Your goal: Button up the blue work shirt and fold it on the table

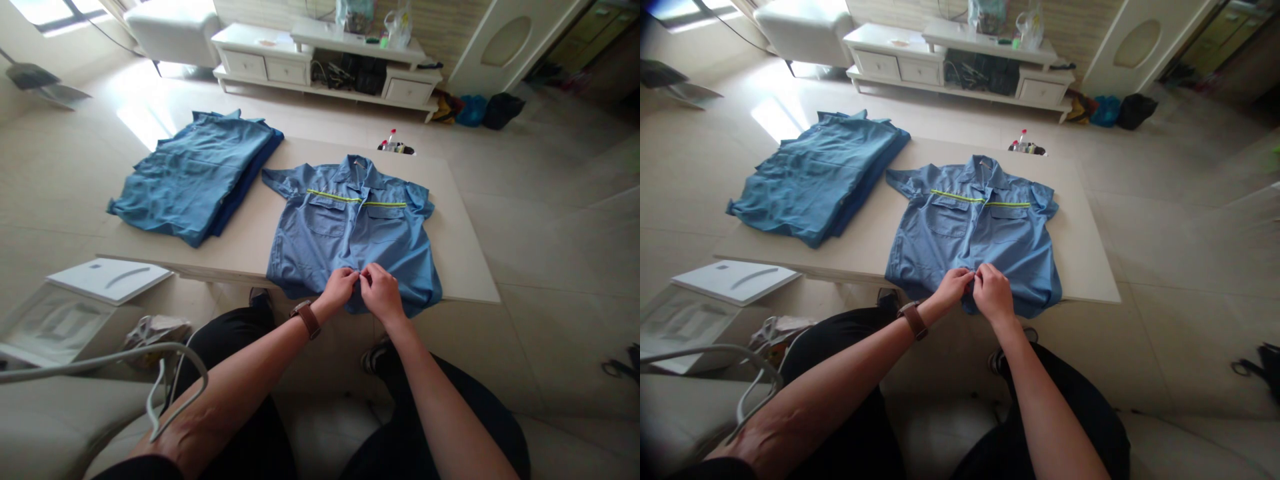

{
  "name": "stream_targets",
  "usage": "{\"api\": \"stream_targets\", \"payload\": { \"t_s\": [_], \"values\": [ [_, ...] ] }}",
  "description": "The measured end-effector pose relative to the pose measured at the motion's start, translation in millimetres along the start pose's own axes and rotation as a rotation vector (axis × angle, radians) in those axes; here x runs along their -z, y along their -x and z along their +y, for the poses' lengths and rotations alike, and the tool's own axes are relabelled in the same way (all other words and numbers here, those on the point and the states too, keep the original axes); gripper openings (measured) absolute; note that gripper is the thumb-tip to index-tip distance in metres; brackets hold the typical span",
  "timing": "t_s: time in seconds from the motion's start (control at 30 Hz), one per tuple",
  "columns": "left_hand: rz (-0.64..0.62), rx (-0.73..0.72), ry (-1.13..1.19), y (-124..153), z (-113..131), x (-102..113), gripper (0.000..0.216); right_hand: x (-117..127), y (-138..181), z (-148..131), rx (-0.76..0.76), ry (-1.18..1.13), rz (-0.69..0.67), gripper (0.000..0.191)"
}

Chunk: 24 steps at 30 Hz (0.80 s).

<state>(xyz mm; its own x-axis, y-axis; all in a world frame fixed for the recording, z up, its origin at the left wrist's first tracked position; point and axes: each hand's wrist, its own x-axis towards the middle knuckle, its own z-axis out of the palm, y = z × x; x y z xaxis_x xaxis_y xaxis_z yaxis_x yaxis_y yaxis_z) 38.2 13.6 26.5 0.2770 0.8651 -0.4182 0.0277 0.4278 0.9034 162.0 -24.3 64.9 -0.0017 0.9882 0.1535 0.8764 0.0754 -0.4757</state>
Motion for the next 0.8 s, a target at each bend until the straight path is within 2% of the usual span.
{"api": "stream_targets", "payload": {
  "t_s": [0.5, 0.8],
  "values": [
    [0.006, -0.014, -0.005, -0.6, -1.6, 0.8, 0.025, 1.0, -0.4, -0.4, -0.012, -0.029, 0.004, 0.015],
    [-0.009, -0.036, 0.035, -0.1, 1.1, 1.3, 0.026, 2.0, -2.1, 0.5, -0.101, -0.173, 0.04, 0.012]
  ]
}}
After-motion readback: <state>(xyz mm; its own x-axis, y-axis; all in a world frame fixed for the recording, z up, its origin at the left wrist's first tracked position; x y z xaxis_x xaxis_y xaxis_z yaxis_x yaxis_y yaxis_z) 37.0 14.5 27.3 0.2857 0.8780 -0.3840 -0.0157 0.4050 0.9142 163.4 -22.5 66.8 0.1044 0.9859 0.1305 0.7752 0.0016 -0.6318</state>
